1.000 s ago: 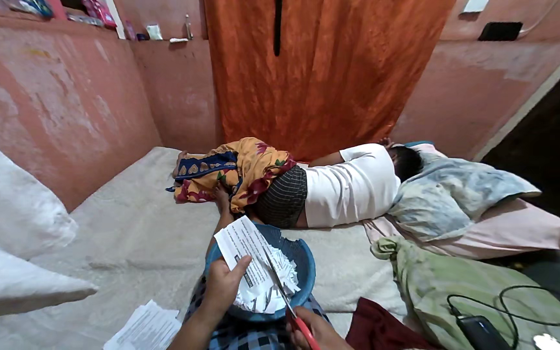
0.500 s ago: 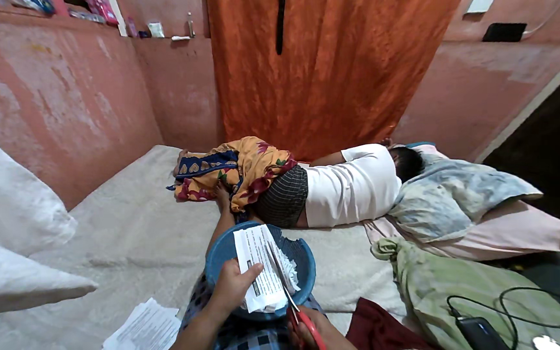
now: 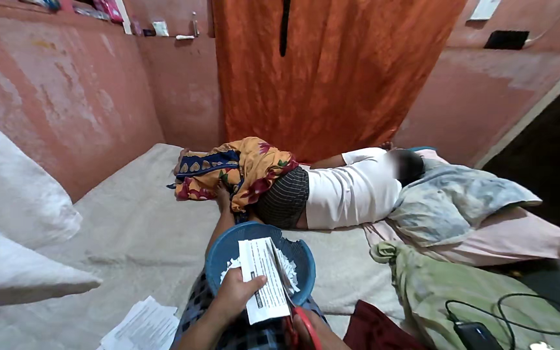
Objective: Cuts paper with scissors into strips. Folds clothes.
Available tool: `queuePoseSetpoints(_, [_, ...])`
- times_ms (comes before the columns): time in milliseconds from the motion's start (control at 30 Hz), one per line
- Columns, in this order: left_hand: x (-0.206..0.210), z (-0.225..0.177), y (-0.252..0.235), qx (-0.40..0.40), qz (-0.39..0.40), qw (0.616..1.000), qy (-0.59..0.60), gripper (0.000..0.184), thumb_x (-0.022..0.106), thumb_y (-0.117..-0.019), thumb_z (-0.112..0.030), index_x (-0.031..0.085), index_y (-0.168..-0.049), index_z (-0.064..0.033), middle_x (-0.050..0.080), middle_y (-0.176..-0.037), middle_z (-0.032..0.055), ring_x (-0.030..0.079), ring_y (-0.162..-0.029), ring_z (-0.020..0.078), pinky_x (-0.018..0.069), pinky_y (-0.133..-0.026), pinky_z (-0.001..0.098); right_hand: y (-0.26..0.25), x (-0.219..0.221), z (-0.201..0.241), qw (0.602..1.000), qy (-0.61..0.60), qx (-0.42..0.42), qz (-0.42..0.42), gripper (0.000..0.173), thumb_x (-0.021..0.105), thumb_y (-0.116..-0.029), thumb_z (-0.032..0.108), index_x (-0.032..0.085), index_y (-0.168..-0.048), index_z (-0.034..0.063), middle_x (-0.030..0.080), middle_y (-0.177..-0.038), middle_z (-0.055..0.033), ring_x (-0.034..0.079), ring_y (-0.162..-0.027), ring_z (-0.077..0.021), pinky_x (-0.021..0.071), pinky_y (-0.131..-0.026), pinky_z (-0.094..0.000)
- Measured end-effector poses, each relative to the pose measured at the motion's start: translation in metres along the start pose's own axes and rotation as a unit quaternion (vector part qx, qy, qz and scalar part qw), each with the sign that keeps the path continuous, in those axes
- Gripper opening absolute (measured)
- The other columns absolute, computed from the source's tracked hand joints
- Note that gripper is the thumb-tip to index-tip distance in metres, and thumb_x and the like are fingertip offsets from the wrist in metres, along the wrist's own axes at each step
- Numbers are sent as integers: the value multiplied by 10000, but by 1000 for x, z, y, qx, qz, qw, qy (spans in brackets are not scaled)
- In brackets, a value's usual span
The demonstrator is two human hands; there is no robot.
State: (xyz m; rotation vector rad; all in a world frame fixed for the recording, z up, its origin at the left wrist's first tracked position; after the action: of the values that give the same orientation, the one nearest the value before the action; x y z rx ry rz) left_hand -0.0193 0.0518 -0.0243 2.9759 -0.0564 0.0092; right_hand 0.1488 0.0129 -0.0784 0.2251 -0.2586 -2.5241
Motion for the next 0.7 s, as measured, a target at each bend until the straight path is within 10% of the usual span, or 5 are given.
queuePoseSetpoints(700, [-1,19,10,-45,21,999,-22,88,690,-941,-8,687,-1027,13,765,-856,53,751,-771,120,637,-763,300,-4,8,4,997,-72,27,6,331,370,-1056,325,569,-958,80,611,-674,72,613,-606,-37,543,-613,-236])
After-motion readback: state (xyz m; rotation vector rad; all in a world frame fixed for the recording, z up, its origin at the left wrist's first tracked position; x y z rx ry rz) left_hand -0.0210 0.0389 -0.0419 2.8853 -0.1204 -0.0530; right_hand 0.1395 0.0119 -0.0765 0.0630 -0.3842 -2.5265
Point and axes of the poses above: each hand's wrist, its own y-axis away from the middle knuckle, its own x-axis out of the palm, z = x × y, the point moved 9 cm from there along -y, towards the middle knuckle
